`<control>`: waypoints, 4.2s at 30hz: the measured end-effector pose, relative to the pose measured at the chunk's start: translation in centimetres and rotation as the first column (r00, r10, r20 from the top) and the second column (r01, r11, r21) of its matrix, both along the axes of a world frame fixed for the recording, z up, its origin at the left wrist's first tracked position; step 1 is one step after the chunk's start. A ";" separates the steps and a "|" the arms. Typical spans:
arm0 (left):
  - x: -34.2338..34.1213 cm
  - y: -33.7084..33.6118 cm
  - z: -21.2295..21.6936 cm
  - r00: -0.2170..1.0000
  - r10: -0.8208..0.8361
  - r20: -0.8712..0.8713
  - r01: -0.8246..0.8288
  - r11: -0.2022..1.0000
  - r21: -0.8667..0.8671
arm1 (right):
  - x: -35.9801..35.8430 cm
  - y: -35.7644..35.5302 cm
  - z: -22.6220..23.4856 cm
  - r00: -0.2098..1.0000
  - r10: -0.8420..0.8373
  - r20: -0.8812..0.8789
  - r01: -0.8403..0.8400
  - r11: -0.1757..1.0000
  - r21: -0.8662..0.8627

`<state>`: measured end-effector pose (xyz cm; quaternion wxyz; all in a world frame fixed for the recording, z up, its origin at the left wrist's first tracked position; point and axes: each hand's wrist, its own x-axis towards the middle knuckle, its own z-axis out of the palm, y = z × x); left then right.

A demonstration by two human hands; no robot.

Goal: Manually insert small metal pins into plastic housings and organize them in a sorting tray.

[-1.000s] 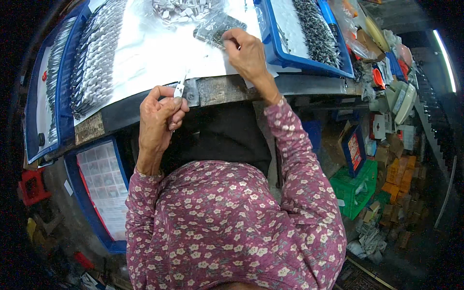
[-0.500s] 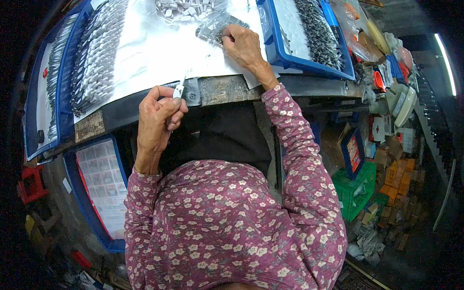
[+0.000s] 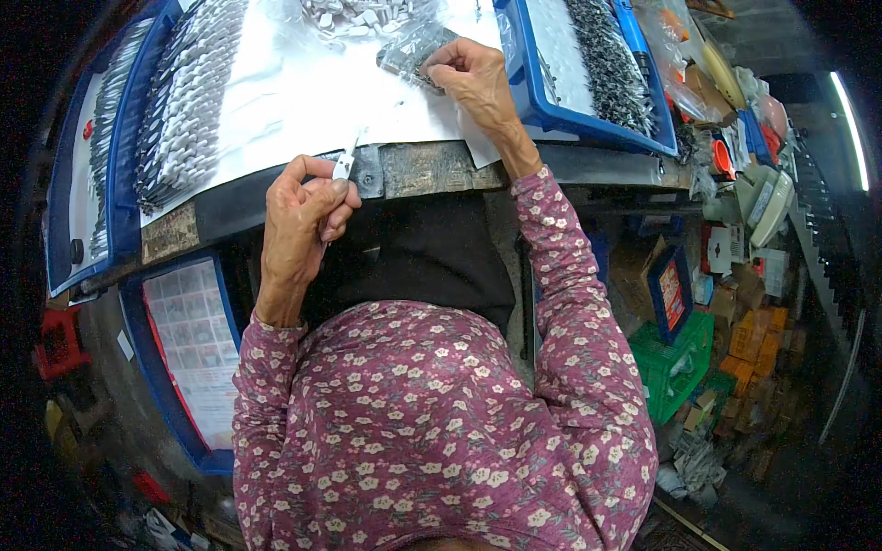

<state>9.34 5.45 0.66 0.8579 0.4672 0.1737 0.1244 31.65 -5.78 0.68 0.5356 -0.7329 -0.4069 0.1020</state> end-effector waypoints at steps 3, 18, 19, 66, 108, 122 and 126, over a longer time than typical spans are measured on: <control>0.0 -0.1 0.0 1.000 0.002 0.001 -0.002 1.000 0.004 | -0.9 0.2 0.3 0.997 0.061 -0.048 -0.058 0.996 0.062; -0.3 0.0 -0.2 0.999 0.036 0.002 -0.036 0.999 -0.002 | -5.4 1.4 0.2 0.963 0.232 -0.136 -0.231 0.973 0.022; -0.4 0.1 -0.2 0.999 0.039 0.006 -0.039 0.999 -0.004 | -5.8 1.5 0.3 0.962 0.235 -0.136 -0.234 0.972 0.021; -0.2 -1.9 0.0 0.966 0.259 -0.006 -0.158 0.608 0.778 | -11.0 0.6 1.8 0.872 0.218 0.437 -0.178 0.975 -0.131; -1.9 1.1 0.4 0.989 0.140 -0.036 -0.127 0.959 0.252 | 0.4 0.0 -1.5 0.799 -0.066 0.598 0.256 0.937 -0.239; -2.4 2.1 0.1 0.979 0.201 -0.023 -0.182 0.926 0.331 | 0.1 1.0 -0.8 0.932 -0.137 0.335 0.216 0.953 -0.212; -2.0 2.1 -0.2 0.988 0.154 0.011 -0.151 0.951 0.268 | 1.0 0.5 -0.5 0.924 -0.200 0.326 0.252 0.960 -0.124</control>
